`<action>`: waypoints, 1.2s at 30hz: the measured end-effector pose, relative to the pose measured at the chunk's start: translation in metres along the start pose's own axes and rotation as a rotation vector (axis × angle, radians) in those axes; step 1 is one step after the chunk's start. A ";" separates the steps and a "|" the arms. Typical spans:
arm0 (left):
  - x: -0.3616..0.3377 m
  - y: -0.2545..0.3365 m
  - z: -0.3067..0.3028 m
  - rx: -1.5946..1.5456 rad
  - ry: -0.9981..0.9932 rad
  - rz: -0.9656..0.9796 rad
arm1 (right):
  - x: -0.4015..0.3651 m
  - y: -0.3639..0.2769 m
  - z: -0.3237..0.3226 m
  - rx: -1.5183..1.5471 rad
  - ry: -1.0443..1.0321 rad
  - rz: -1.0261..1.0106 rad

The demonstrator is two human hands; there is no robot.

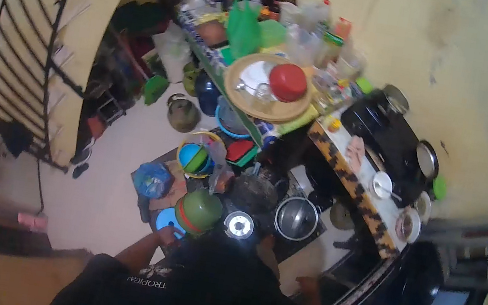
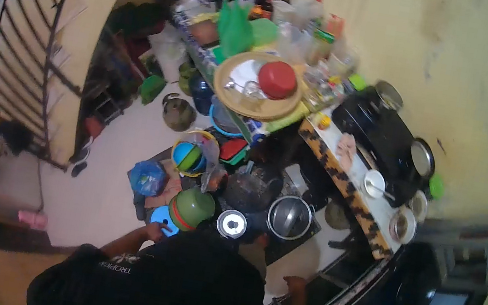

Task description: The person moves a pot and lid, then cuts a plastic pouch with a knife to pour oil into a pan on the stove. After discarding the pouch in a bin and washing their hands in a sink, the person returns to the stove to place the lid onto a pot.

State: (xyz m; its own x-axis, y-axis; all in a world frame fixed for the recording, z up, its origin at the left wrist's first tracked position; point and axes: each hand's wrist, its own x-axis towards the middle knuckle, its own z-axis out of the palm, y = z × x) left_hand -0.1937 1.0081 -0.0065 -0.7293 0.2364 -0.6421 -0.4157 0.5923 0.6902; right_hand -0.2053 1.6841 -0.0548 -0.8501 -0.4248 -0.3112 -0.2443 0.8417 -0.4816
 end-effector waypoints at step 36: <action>-0.437 -0.188 0.194 -1.547 0.876 -0.596 | 0.303 -0.420 0.072 0.061 -0.678 0.190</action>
State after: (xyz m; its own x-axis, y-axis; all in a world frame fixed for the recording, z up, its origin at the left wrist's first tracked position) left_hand 0.3090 0.9428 0.0798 -0.1491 -0.4190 -0.8957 -0.3822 -0.8110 0.4430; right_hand -0.3267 1.1782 -0.0061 -0.3923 -0.4030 -0.8269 -0.0765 0.9101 -0.4073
